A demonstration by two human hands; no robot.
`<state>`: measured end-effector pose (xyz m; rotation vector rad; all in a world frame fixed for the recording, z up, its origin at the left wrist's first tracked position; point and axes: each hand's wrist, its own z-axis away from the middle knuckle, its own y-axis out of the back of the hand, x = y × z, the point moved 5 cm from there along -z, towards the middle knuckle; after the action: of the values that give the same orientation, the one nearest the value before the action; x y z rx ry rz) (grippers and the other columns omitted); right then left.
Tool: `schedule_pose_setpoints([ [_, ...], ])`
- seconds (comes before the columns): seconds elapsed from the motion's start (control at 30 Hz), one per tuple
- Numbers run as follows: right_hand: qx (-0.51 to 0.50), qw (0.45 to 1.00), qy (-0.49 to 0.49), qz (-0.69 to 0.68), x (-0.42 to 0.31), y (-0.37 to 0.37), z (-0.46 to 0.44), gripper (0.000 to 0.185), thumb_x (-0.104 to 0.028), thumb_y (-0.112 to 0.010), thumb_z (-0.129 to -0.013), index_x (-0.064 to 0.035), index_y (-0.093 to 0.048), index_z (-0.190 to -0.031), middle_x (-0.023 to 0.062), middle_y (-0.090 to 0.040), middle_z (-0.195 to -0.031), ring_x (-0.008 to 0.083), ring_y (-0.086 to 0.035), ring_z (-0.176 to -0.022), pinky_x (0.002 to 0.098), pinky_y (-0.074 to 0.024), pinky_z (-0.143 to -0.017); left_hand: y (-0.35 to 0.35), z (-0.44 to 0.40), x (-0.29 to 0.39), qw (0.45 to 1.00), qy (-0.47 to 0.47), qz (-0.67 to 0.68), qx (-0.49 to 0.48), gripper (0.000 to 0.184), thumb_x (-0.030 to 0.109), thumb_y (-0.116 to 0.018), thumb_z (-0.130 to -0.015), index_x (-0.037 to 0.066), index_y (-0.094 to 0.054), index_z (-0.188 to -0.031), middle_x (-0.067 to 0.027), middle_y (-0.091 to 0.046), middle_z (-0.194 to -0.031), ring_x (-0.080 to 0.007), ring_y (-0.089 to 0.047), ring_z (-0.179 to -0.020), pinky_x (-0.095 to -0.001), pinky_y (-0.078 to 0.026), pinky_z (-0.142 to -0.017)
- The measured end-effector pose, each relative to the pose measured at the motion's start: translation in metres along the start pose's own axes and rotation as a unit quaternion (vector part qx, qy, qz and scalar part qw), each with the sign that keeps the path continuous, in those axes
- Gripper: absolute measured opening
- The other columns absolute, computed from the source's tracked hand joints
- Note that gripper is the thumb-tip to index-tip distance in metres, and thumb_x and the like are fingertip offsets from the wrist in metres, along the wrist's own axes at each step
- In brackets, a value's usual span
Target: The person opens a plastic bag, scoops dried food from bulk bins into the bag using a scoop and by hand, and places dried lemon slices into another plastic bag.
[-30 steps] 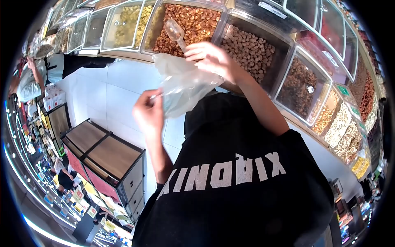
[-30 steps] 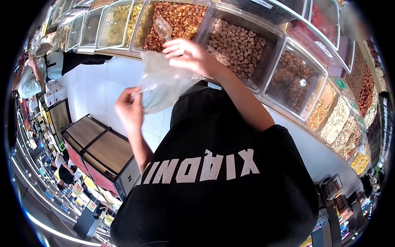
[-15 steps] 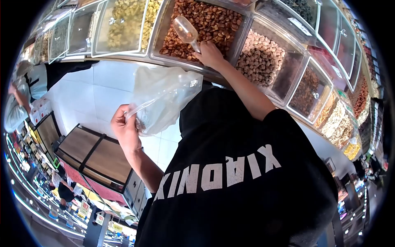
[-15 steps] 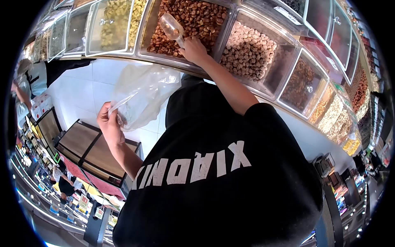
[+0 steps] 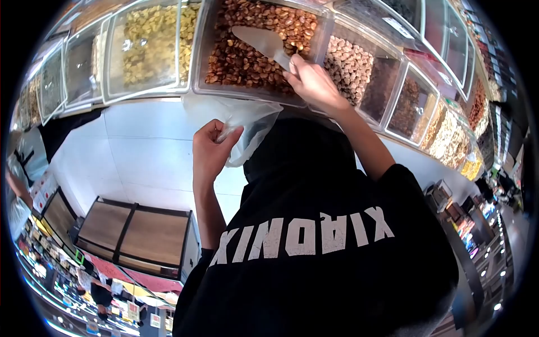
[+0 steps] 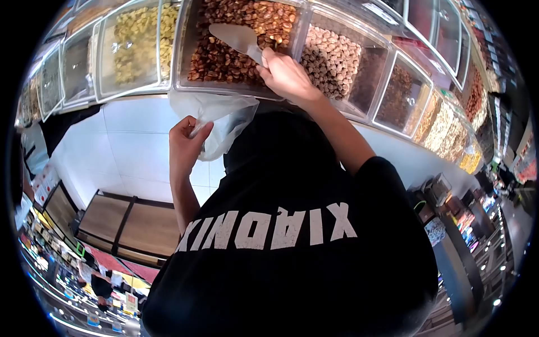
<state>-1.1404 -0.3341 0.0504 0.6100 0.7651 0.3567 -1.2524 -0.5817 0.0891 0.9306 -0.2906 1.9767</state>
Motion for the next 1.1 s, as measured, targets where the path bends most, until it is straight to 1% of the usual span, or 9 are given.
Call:
schedule_pose_setpoints([
  [0.13, 0.043, 0.973, 0.021, -0.227, 0.015, 0.006, 0.02, 0.058, -0.011, -0.071, -0.092, -0.0078, -0.033, -0.137, 0.0084, -0.059, -0.075, 0.0191, -0.062, -0.066, 0.0379, -0.0476, -0.06, -0.003, -0.009, -0.004, 0.998, -0.051, -0.022, 0.027, 0.032, 0.012, -0.073, -0.093, 0.001, -0.054, -0.069, 0.0028, -0.05, -0.06, -0.0028, -0.043, -0.053, -0.0239, -0.032, -0.046],
  [0.3, 0.185, 0.963, 0.038, -0.192, 0.093, 0.028, 0.091, 0.039, -0.032, -0.069, -0.097, -0.0087, -0.059, -0.126, 0.0056, -0.069, -0.094, 0.0171, -0.065, -0.087, 0.0317, -0.053, -0.077, -0.015, -0.002, 0.001, 0.996, -0.069, 0.064, 0.013, 0.039, 0.018, -0.063, -0.101, 0.006, -0.051, -0.066, 0.0032, -0.044, -0.052, -0.0038, -0.038, -0.043, -0.024, -0.03, -0.04],
  [0.37, 0.207, 0.944, -0.063, -0.248, 0.143, 0.041, 0.125, 0.032, -0.021, -0.065, -0.098, -0.0022, -0.059, -0.124, 0.01, -0.07, -0.092, 0.0163, -0.065, -0.089, 0.0328, -0.0521, -0.08, -0.024, 0.006, 0.004, 0.99, -0.081, 0.117, 0.01, 0.04, 0.022, -0.06, -0.103, 0.007, -0.052, -0.067, 0.0034, -0.042, -0.05, -0.0046, -0.036, -0.04, -0.024, -0.03, -0.039],
  [0.5, 0.078, 0.96, -0.266, -0.031, 0.241, 0.057, 0.165, 0.04, -0.03, -0.064, -0.092, 0.0087, -0.064, -0.105, 0.03, -0.068, -0.094, 0.0411, -0.067, -0.092, 0.0457, -0.0494, -0.082, -0.044, 0.026, 0.016, 0.961, -0.101, 0.257, 0.022, 0.038, 0.03, -0.058, -0.104, 0.007, -0.057, -0.074, 0.0041, -0.043, -0.048, -0.0058, -0.034, -0.037, -0.0234, -0.027, -0.036],
  [0.63, 0.06, 0.975, -0.214, -0.027, 0.251, 0.042, 0.148, 0.036, -0.019, -0.056, -0.084, 0.0082, -0.065, -0.105, 0.0332, -0.068, -0.1, 0.0477, -0.066, -0.101, 0.0492, -0.0518, -0.089, -0.061, 0.056, 0.034, 0.936, -0.1, 0.32, 0.11, 0.031, 0.031, -0.06, -0.102, 0.01, -0.06, -0.08, 0.0055, -0.051, -0.057, -0.004, -0.039, -0.043, -0.022, -0.029, -0.04],
  [0.7, 0.097, 0.984, -0.141, -0.049, 0.351, -0.032, 0.095, 0.034, -0.021, -0.055, -0.086, 0.0054, -0.067, -0.102, 0.0252, -0.07, -0.093, 0.0428, -0.068, -0.094, 0.0469, -0.0529, -0.086, -0.067, 0.07, 0.038, 0.931, -0.092, 0.301, 0.183, 0.027, 0.034, -0.061, -0.101, 0.013, -0.061, -0.085, 0.0058, -0.057, -0.065, -0.004, -0.049, -0.053, -0.0216, -0.036, -0.047],
  [0.83, 0.061, 0.966, -0.164, -0.188, 0.316, -0.049, 0.049, 0.049, -0.037, -0.058, -0.1, 0.0085, -0.063, -0.118, 0.022, -0.07, -0.103, 0.034, -0.067, -0.098, 0.0442, -0.0501, -0.089, -0.091, 0.088, 0.056, 0.912, -0.115, 0.314, 0.239, 0.024, 0.035, -0.062, -0.1, 0.012, -0.066, -0.099, 0.0046, -0.062, -0.079, -0.0037, -0.05, -0.058, -0.0206, -0.038, -0.051],
  [0.93, 0.098, 0.929, -0.102, -0.341, 0.326, -0.066, 0.02, 0.04, -0.035, -0.058, -0.102, 0.0019, -0.058, -0.117, 0.0016, -0.05, -0.071, 0.0131, -0.048, -0.058, 0.0318, -0.0396, -0.052, -0.097, 0.087, 0.066, 0.907, -0.159, 0.334, 0.203, 0.029, 0.036, -0.059, -0.101, 0.008, -0.066, -0.11, 0.0056, -0.054, -0.07, -0.0015, -0.041, -0.05, -0.0194, -0.034, -0.046],
  [1.1, 0.014, 0.8, -0.152, -0.58, 0.291, -0.058, 0.008, 0.031, -0.035, -0.052, -0.106, -0.0044, -0.049, -0.11, -0.0027, -0.038, -0.062, 0.0083, -0.031, -0.041, 0.0281, -0.0218, -0.037, -0.125, 0.075, 0.102, 0.896, -0.197, 0.358, 0.174, 0.042, 0.036, -0.057, -0.103, 0.0, -0.062, -0.125, 0.0076, -0.04, -0.061, -0.0021, -0.029, -0.045, -0.0207, -0.025, -0.042],
])
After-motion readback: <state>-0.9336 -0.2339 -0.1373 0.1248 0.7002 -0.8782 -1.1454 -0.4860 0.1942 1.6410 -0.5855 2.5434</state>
